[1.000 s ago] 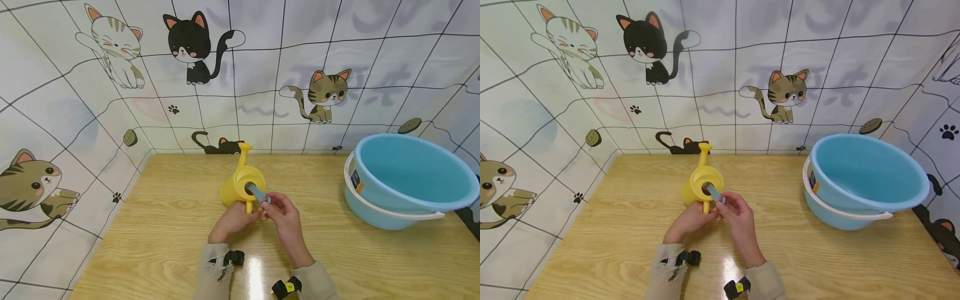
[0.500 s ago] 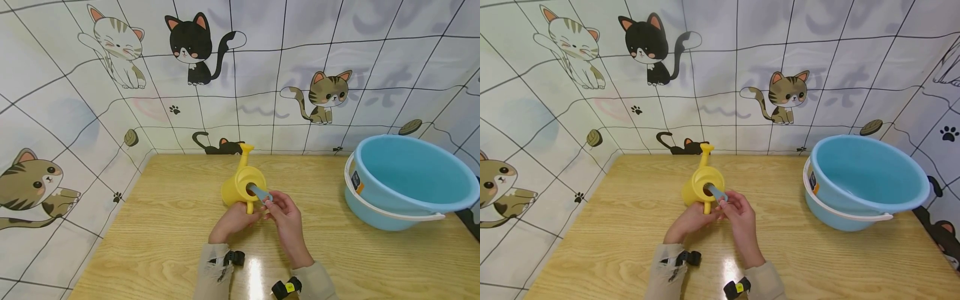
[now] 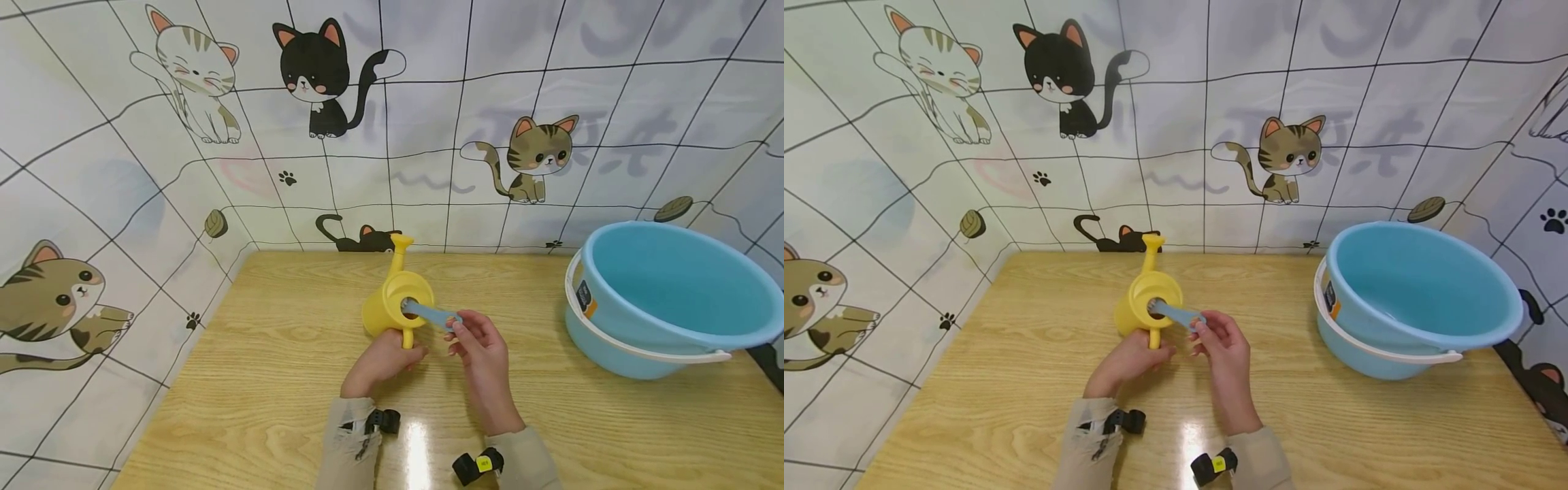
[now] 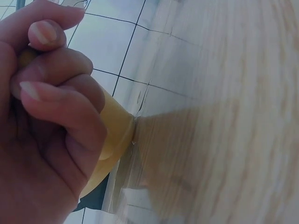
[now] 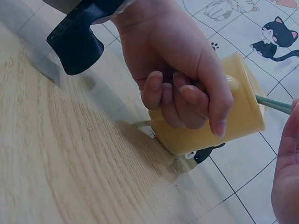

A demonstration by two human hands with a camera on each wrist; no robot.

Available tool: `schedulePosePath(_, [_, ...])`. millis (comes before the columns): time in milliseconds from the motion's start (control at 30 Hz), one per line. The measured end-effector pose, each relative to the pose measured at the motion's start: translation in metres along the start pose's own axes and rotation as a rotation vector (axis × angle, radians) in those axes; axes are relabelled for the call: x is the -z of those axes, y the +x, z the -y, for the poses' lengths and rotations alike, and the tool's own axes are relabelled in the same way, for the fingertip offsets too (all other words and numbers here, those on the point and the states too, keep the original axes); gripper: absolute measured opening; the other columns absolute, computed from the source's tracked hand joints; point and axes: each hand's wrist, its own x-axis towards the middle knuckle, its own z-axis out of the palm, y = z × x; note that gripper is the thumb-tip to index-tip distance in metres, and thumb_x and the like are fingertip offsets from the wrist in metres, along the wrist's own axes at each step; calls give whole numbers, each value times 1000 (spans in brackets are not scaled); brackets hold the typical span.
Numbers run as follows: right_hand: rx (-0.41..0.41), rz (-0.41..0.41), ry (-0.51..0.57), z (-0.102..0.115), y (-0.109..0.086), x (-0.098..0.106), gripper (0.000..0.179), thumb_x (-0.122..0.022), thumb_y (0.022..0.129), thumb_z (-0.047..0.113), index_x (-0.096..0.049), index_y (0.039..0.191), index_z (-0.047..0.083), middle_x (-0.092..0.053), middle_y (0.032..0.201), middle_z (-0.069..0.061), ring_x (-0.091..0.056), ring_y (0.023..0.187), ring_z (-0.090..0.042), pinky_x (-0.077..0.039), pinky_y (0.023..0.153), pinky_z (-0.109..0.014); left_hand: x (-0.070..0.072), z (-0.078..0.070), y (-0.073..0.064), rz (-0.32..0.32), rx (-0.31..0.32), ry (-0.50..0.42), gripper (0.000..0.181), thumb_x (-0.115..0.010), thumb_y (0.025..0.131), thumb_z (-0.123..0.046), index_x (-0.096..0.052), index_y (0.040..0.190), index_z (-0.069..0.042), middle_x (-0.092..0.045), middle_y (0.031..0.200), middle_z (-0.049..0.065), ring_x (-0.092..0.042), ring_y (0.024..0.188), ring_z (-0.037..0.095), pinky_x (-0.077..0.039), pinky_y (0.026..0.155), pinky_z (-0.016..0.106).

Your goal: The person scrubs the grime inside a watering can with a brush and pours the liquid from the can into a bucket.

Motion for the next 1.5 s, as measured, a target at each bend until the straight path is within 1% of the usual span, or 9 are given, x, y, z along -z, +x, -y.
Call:
schedulePosePath(133, [-15, -39, -33, -15, 5, 17, 35, -57, 87, 12, -47, 118, -2, -58, 103, -16, -57, 79, -18, -47, 58, -24, 0, 0, 0, 1, 3, 3, 34, -57, 81, -28, -52, 53, -10, -47, 47, -3, -39, 40, 10, -33, 42, 24])
schedulePosePath(300, [-5, -35, 15, -38, 11, 37, 38, -57, 87, 11, -46, 120, -2, -56, 107, -21, -58, 81, -23, -47, 56, -26, 0, 0, 0, 0, 5, 22, 34, -56, 81, -29, -53, 53, -10, -48, 47, -3, -39, 40, 10, -32, 42, 24])
schedulePosePath(500, [-25, -3, -9, -32, 8, 29, 46, -59, 86, 17, -44, 126, 1, -58, 106, -17, -59, 83, -20, -48, 59, -24, 0, 1, -1, 1, 18, -16, 35, -57, 81, -29, -53, 53, -9, -47, 47, -3, -37, 39, 10, -29, 41, 24])
schedulePosePath(800, [-101, -7, -60, 12, -4, -11, 39, -56, 87, 9, -48, 123, -4, -64, 95, -9, -61, 82, -22, -49, 62, -22, -1, 1, -1, 3, 12, -30, 32, -57, 80, -28, -52, 53, -10, -46, 47, -4, -38, 40, 10, -30, 41, 25])
schedulePosePath(867, [-85, 11, -99, 8, -4, -10, 40, -57, 86, 10, -48, 124, -2, -63, 97, -12, -60, 85, -28, -50, 65, -25, 0, 1, -1, 2, 14, -20, 32, -56, 80, -27, -52, 53, -11, -46, 47, -4, -38, 40, 10, -30, 41, 24])
schedulePosePath(1000, [-36, 22, -172, -20, 1, 8, 43, -59, 86, 16, -48, 125, 2, -60, 104, -19, -58, 90, -33, -50, 73, -32, 0, 0, -1, -2, 7, 3, 32, -56, 80, -27, -52, 53, -12, -47, 46, -4, -38, 39, 10, -30, 41, 24])
schedulePosePath(1200, [-33, -46, -138, -48, 8, 29, 42, -62, 83, 16, -52, 121, 1, -57, 107, -23, -60, 88, -34, -48, 76, -38, -1, -3, -3, 2, 1, -6, 32, -57, 81, -25, -56, 57, -3, -47, 47, -3, -38, 40, 9, -32, 42, 23])
schedulePosePath(1433, [1, -57, -174, -48, 7, 30, 40, -62, 83, 14, -52, 119, -2, -58, 104, -22, -61, 84, -33, -50, 72, -38, -3, -4, -3, -10, -1, 32, 31, -57, 81, -24, -54, 54, -8, -45, 46, -5, -39, 39, 9, -32, 41, 23])
schedulePosePath(1500, [-24, -63, -212, -30, 4, 17, 39, -61, 84, 14, -53, 119, -2, -58, 104, -21, -61, 84, -31, -50, 73, -37, -3, -4, -2, -9, -4, 36, 32, -57, 81, -25, -53, 53, -10, -45, 46, -5, -39, 39, 9, -32, 42, 23])
